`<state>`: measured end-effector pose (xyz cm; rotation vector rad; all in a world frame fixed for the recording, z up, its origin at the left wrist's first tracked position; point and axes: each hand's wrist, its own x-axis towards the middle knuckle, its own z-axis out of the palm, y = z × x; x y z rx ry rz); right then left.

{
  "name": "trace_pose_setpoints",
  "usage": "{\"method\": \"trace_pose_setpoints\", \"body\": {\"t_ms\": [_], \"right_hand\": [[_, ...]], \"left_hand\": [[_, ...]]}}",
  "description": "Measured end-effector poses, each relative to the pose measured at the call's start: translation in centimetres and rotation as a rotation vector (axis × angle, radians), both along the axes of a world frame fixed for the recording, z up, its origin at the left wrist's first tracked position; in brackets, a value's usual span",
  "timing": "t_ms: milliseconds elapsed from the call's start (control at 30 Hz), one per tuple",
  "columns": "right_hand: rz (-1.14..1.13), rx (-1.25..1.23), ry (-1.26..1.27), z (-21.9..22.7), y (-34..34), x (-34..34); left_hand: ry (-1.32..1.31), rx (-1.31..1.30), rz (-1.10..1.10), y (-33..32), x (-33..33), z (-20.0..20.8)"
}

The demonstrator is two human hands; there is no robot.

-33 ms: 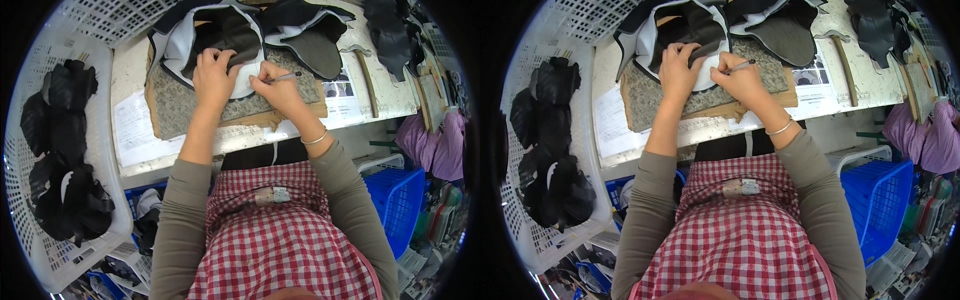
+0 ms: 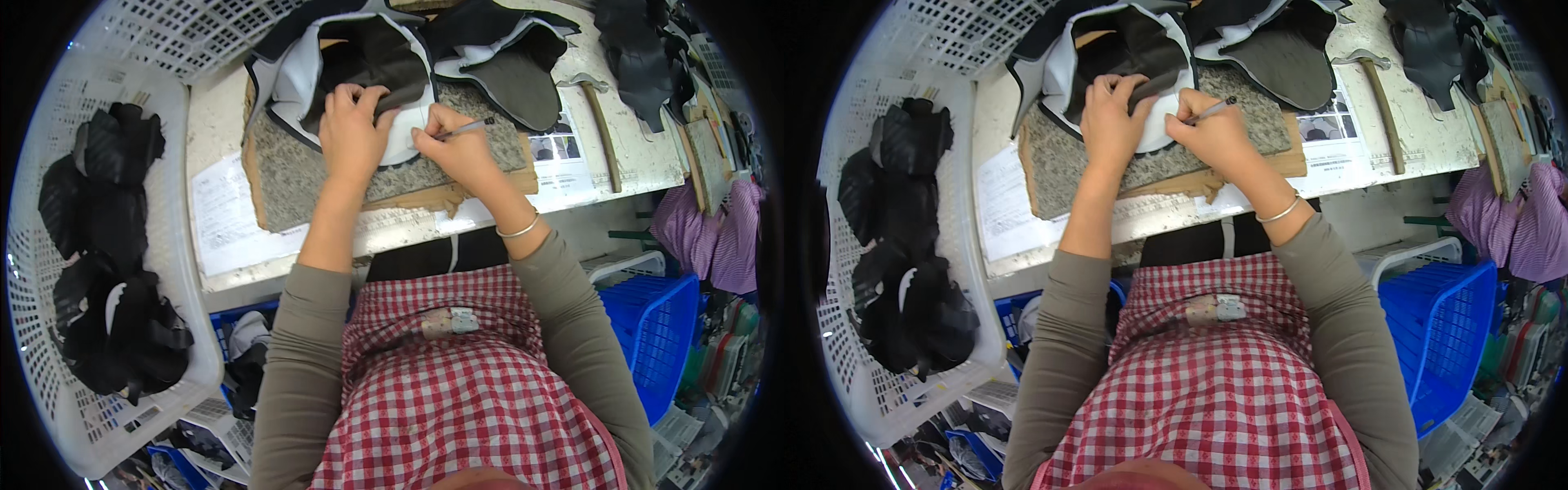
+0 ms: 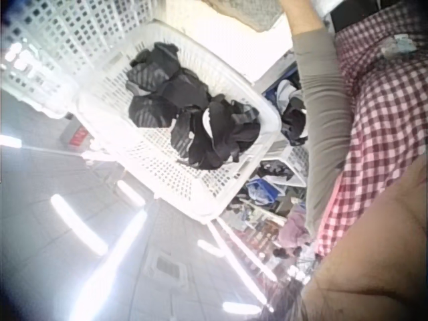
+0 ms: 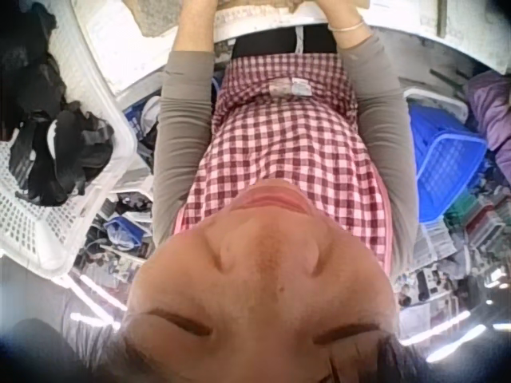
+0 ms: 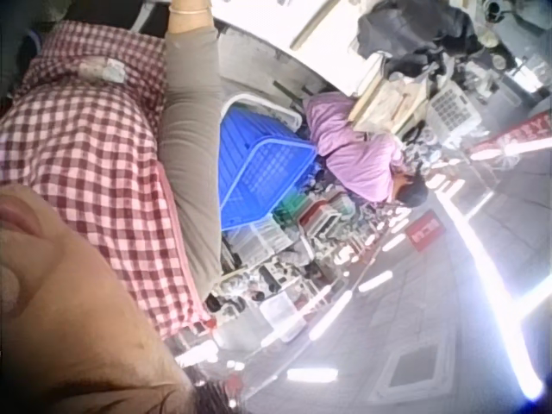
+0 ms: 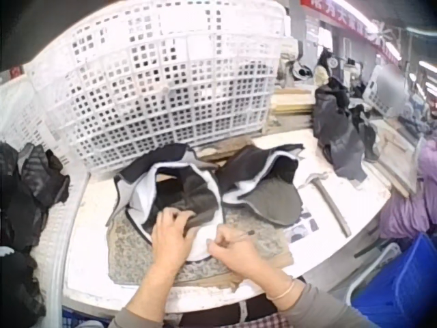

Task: The person assembles footwear components at a workbench. They repeatedly pick up black and white shoe parts from a white basket, align and press the edges together by hand, and place the assembled units on the table. The process continues with multiple items handled one at a time.

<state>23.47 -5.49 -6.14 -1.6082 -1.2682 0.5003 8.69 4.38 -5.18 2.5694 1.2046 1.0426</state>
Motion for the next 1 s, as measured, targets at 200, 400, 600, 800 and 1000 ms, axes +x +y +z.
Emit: {"method": "trace_pose_setpoints", "body": {"t_ms": [200, 400, 600, 800, 1000], "right_hand": [[0.04, -0.024, 0.087, 0.6, -0.3, 0.0], [0.117, 0.24, 0.475, 0.0, -1.9, 1.7], [0.202, 0.244, 0.468, 0.3, -2.3, 1.7], [0.146, 0.322, 0.401, 0.1, -2.0, 2.1], [0.226, 0.253, 0.336, -0.6, -2.4, 2.3]], "left_hand": [[-0.039, -0.01, -0.033, 0.0, 0.0, -0.4], [0.282, -0.029, 0.348, -2.2, -2.9, -1.2], [0.303, -0.015, 0.143, -0.3, 1.1, -1.2], [-0.147, -0.274, -0.424, 2.0, 7.2, 1.4], [-0.102, -0.073, 0.063, -0.8, -11.1, 5.0]]}}
